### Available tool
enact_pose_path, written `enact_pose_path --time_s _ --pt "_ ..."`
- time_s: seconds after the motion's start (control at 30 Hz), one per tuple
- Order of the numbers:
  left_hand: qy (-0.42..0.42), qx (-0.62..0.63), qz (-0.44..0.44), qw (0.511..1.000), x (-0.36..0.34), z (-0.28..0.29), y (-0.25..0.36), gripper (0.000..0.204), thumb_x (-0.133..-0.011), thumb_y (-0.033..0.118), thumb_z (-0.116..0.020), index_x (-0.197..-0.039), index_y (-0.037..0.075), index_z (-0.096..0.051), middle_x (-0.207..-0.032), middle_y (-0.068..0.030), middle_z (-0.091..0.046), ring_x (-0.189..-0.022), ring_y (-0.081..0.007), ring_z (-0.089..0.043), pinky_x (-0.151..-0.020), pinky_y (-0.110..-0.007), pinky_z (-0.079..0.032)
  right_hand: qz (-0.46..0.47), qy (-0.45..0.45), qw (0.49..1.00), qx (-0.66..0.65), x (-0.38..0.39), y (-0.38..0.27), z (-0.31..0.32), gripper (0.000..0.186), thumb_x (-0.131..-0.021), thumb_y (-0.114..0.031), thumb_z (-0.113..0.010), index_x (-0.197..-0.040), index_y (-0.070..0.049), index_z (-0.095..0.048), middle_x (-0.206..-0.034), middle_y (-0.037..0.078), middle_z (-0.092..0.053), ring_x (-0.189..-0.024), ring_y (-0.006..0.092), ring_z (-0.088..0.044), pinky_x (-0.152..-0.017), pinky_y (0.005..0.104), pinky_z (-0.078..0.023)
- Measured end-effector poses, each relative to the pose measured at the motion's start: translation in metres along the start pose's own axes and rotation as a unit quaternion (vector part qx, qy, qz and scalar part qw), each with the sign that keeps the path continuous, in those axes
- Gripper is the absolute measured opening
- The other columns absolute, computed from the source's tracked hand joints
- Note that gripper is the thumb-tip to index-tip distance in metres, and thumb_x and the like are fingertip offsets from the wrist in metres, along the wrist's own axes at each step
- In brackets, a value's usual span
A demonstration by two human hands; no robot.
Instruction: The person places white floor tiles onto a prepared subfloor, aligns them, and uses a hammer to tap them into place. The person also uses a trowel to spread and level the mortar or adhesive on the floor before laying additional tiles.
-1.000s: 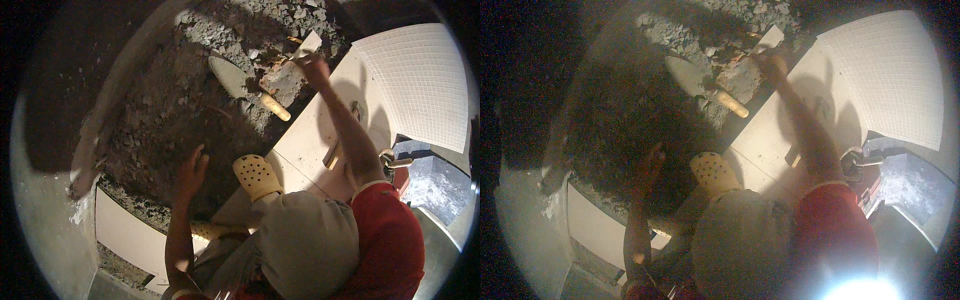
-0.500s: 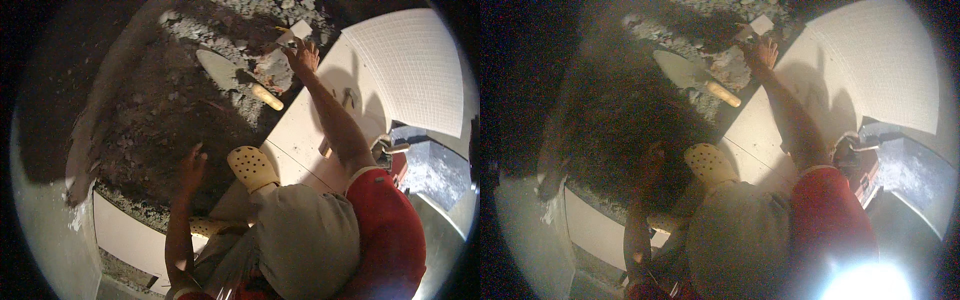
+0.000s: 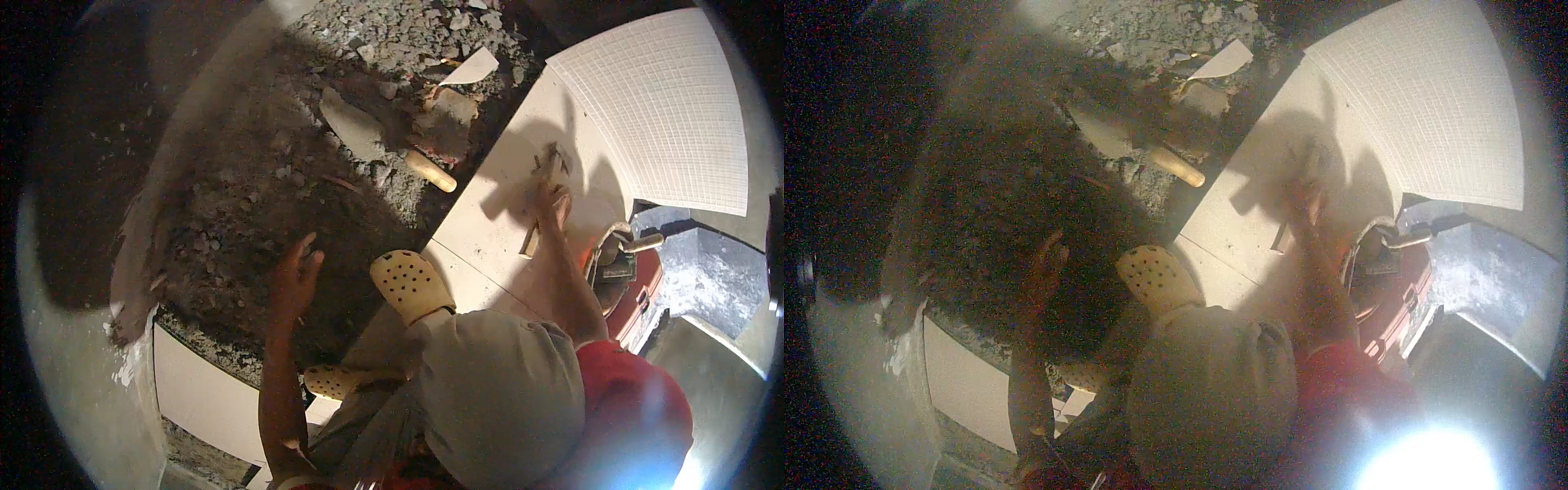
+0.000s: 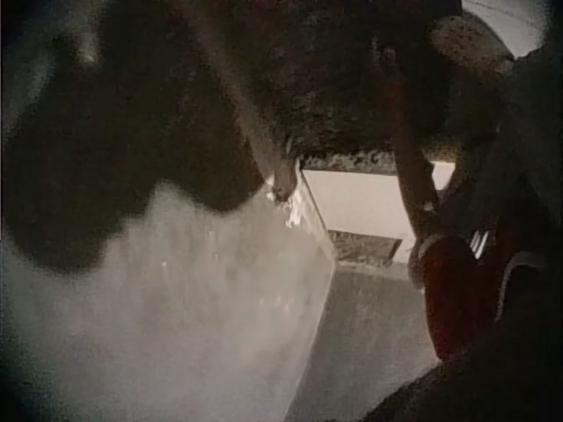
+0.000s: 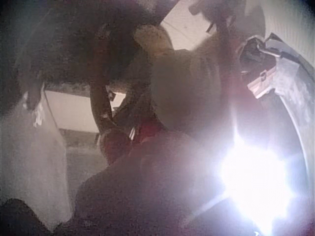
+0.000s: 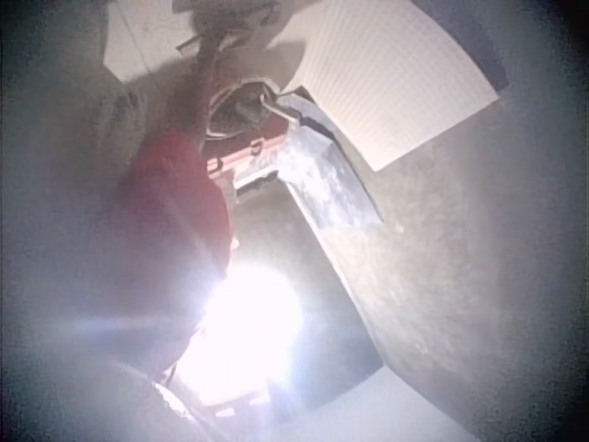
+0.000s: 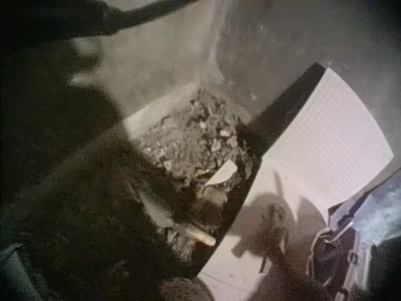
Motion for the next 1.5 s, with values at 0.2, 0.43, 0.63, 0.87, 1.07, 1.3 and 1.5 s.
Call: enact_pose_path --time_s 0.2,0.43,0.63,0.87,1.07,1.3,1.5 --pt "0.007 0.008 -0.013 1.000 0.002 0.010 0.002 0.049 -0.104 0.039 -0.061 -0.143 0.010 -0.059 -0.142 -0.0143 -0.064 -0.127 -0.0316 -0.062 -0.104 -0.044 -0.050 0.184 0.353 0.917 -0.018 -0.045 -0.137 0.011 0.057 -0.086 -0.048 -0.078 -0.108 -0.002 -0.054 -0.115 0.020 -0.053 -0.111 0.0366 -0.055 -0.095 0.0500 -0.045" --pt "0.028 -0.014 -0.045 0.998 0.009 0.014 0.004 0.049 -0.103 0.037 -0.064 -0.142 0.009 -0.060 -0.140 -0.0157 -0.064 -0.128 -0.0316 -0.062 -0.104 -0.043 -0.050 0.119 0.030 0.983 -0.140 -0.128 -0.172 -0.083 0.042 -0.099 -0.046 -0.064 -0.112 -0.007 -0.065 -0.074 0.011 -0.067 -0.068 0.0269 -0.070 -0.065 0.0469 -0.057" --pt "0.036 0.023 0.002 0.999 0.018 0.023 0.006 0.048 -0.102 0.037 -0.064 -0.142 0.011 -0.060 -0.139 -0.0167 -0.065 -0.130 -0.0312 -0.062 -0.103 -0.043 -0.051 0.118 -0.090 0.968 -0.200 -0.166 -0.144 -0.101 0.029 -0.100 -0.024 -0.058 -0.125 -0.011 -0.066 -0.103 0.013 -0.074 -0.085 0.0253 -0.073 -0.069 0.0390 -0.058" --pt "0.006 0.025 0.045 0.999 0.008 0.020 0.005 0.047 -0.104 0.037 -0.062 -0.142 0.010 -0.060 -0.139 -0.0188 -0.064 -0.130 -0.0335 -0.062 -0.105 -0.044 -0.050 0.202 0.169 0.957 -0.118 -0.097 -0.162 -0.111 0.028 -0.104 -0.034 -0.052 -0.112 -0.008 -0.059 -0.087 0.014 -0.065 -0.074 0.0314 -0.067 -0.066 0.0462 -0.056" --pt "0.030 -0.020 -0.053 0.998 0.006 0.014 0.003 0.048 -0.104 0.039 -0.061 -0.142 0.009 -0.060 -0.140 -0.0183 -0.063 -0.128 -0.0349 -0.062 -0.106 -0.044 -0.049 0.256 0.030 0.937 0.237 -0.068 -0.199 -0.090 0.042 -0.103 -0.043 -0.054 -0.115 -0.003 -0.058 -0.098 0.021 -0.069 -0.091 0.0390 -0.070 -0.078 0.0488 -0.057" --pt "0.040 -0.005 0.021 0.999 0.011 0.023 0.007 0.046 -0.104 0.040 -0.061 -0.139 0.011 -0.062 -0.138 -0.0166 -0.064 -0.127 -0.0334 -0.062 -0.106 -0.045 -0.048 0.039 0.065 0.996 -0.038 -0.088 -0.182 -0.132 0.043 -0.104 -0.042 -0.052 -0.119 -0.002 -0.054 -0.100 0.021 -0.072 -0.084 0.0406 -0.073 -0.076 0.0519 -0.058" --pt "0.039 -0.060 -0.047 0.996 0.002 0.016 0.003 0.047 -0.103 0.041 -0.062 -0.140 0.011 -0.062 -0.138 -0.0161 -0.065 -0.127 -0.0325 -0.062 -0.107 -0.046 -0.047 0.224 -0.202 0.935 -0.187 -0.140 -0.139 -0.131 0.031 -0.098 -0.037 -0.066 -0.105 -0.007 -0.063 -0.081 0.007 -0.067 -0.069 0.0227 -0.069 -0.059 0.0440 -0.056"
Point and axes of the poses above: each hand's wrist, its own x-axis away from the middle knuckle, its own z-axis out of the back of the hand, y = z × x, the point moved 1 cm from there along -x, towards the middle knuckle
